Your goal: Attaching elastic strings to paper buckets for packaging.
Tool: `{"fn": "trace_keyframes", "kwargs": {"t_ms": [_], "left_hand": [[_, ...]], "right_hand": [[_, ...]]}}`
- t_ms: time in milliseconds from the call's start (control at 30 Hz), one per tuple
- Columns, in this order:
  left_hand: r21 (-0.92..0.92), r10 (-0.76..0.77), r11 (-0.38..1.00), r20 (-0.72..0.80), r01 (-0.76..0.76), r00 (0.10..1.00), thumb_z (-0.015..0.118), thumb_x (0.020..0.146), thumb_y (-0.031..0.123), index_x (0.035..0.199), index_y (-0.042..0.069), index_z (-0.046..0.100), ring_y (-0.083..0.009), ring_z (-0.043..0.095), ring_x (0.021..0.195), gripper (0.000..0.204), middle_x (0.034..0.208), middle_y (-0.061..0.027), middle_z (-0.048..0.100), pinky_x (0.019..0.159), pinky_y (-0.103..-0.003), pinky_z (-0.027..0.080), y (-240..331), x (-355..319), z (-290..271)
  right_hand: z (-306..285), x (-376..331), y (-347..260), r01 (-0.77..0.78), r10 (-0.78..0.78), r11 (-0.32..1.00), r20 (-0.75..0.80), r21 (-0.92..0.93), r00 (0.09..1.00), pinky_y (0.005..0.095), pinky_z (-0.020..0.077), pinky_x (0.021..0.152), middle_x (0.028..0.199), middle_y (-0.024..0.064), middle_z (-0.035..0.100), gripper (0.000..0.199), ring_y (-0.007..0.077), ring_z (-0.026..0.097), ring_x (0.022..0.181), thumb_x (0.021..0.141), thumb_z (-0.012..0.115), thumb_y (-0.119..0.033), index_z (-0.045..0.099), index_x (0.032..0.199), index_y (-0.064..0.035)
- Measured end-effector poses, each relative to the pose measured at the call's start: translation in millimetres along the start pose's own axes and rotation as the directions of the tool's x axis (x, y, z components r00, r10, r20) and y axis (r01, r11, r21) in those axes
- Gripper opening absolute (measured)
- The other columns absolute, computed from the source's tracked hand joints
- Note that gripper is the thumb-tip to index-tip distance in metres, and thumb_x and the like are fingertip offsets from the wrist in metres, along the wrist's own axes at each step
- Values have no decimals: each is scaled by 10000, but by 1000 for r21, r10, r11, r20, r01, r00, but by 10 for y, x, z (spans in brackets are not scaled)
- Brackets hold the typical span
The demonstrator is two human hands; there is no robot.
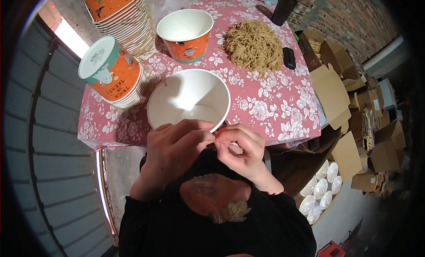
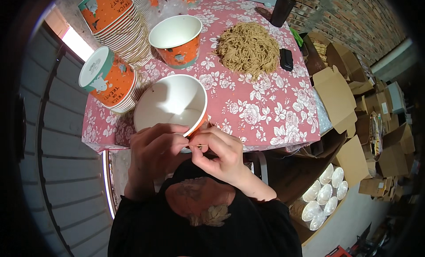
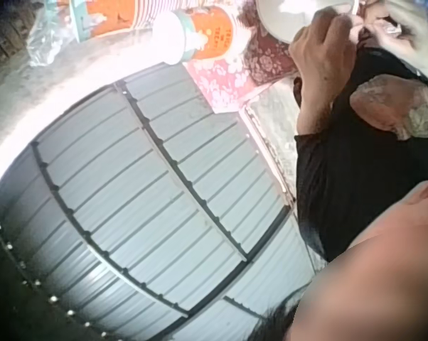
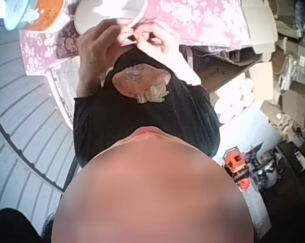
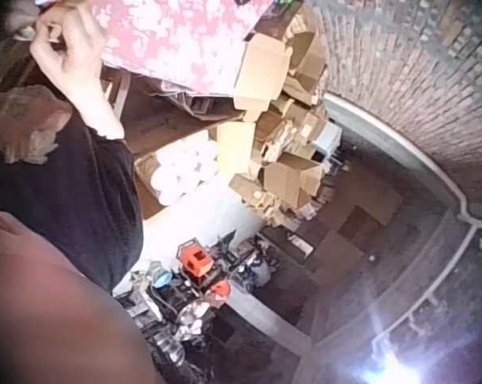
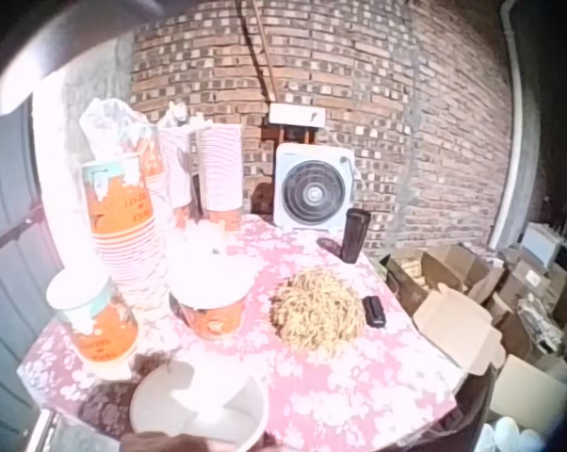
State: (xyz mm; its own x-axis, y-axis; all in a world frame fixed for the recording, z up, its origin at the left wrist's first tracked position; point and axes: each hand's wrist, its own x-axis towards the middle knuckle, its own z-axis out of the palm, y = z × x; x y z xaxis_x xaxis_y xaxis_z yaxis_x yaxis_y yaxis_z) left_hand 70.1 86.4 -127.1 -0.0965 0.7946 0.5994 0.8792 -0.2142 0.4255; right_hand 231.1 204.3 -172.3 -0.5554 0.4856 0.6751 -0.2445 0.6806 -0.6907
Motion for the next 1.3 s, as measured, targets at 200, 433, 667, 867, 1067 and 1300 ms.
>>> {"fn": "trace_keyframes", "kwargs": {"t_ms": [200,433,667,867,1067,1300], "left_hand": [[30,56,998,24,-57,998,811,796,196,919,183,722,-133,693,702,153,1054,66,748,598,-285,516,3,10,23],[115,161,981,-21,-158,987,816,780,205,915,179,720,-112,706,722,168,1061,54,756,613,-285,516,-57,-19,60],[113,238,966,-37,-233,971,762,805,202,966,154,735,-98,720,743,170,1075,26,764,611,-258,500,-105,-10,97],[82,271,960,-34,-268,962,702,847,181,981,153,733,-104,729,751,140,1076,12,767,611,-256,499,-123,-17,108],[115,239,966,-47,-232,970,716,832,170,929,158,723,-118,728,744,98,1053,10,770,611,-274,504,-148,-39,106],[103,209,974,-50,-203,977,725,822,153,915,162,714,-123,721,731,94,1038,21,769,616,-283,504,-147,-57,118]], "right_hand": [[-44,-5,-53,2,-1,998,11,-59,1000,302,516,552,825,68,707,166,194,668,657,772,800,2,712,910,-33],[-88,-9,-113,-17,19,994,20,-104,1000,318,528,575,795,72,693,158,220,675,674,766,805,0,706,884,-32],[-151,14,-167,-92,98,990,57,-106,994,306,480,557,749,72,660,132,196,635,635,784,802,13,701,864,-13],[-204,-2,-179,-145,158,982,108,-124,981,322,488,553,726,73,618,102,207,624,623,832,794,-15,704,879,-8],[-152,1,-233,-204,209,978,109,-50,972,312,489,557,748,65,614,133,191,614,616,850,789,-8,694,943,-6],[-104,-45,-166,-111,121,989,114,-94,986,312,494,559,783,68,638,143,194,622,628,870,763,2,656,963,-17]]}}
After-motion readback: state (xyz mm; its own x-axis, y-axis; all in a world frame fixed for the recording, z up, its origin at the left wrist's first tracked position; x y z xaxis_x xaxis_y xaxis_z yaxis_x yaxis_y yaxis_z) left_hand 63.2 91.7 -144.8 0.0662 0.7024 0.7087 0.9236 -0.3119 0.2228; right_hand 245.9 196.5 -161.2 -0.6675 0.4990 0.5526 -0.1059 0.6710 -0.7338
